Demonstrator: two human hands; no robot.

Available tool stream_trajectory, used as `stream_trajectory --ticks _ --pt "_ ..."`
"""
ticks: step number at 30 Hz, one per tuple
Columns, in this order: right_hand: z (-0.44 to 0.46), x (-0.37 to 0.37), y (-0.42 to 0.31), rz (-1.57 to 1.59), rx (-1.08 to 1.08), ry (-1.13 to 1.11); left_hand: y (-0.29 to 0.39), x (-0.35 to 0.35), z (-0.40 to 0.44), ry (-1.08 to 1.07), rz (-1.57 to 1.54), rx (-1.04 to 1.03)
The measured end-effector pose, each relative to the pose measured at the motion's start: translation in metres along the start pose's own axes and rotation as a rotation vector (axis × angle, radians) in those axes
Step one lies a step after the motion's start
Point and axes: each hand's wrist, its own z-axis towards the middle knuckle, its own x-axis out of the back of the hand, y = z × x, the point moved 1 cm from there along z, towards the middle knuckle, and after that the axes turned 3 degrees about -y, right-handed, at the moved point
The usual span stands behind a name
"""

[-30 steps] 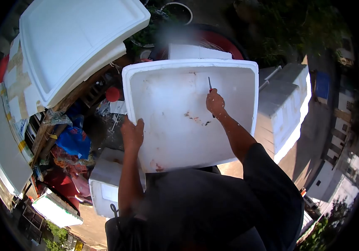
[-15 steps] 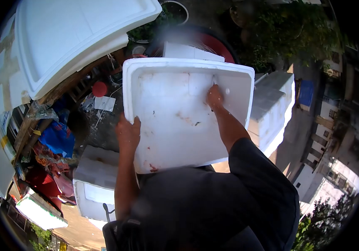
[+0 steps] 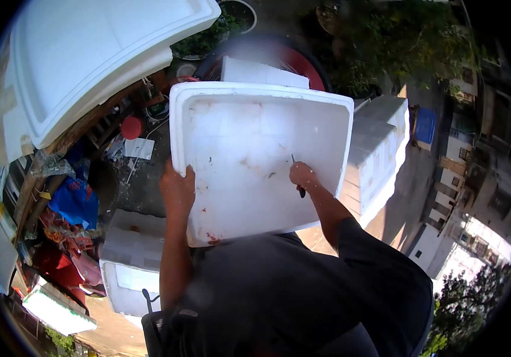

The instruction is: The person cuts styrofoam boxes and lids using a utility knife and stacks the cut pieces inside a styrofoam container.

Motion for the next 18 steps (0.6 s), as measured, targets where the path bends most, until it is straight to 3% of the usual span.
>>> stream_trajectory --ticks 1,3,5,6,9,12,16,18 --pt "0.019 -0.016 0.011 0.282 -0.124 0.152 0.001 0.0 0.0 -0.009 0.011 0.003" --pt "0.041 -0.008 0.017 0.509 -0.038 0.622 0.003 -0.002 0.0 -0.023 0.031 0.009" --pt "0.042 0.022 0.017 1.175 0.038 0.786 0.002 -0.003 0.0 -0.014 0.026 -0.002" --pt "0.023 0.058 0.0 1.721 0.074 0.664 0.002 -0.003 0.0 -0.007 0.026 -0.008" --pt "0.062 0.088 -0.008 2.053 0.098 0.695 0.004 -0.002 -0.001 -0.006 0.002 -0.024" --pt "0.081 0.107 -0.012 2.173 0.089 0.748 0.007 -0.001 -0.001 0.001 0.028 -0.019" --pt "0.097 0.116 -0.01 2.275 0.192 0.708 0.011 0.001 -0.001 -0.008 0.043 -0.007" --pt "0.112 0.124 -0.009 2.135 0.201 0.745 0.007 0.001 -0.001 -0.026 0.063 0.024"
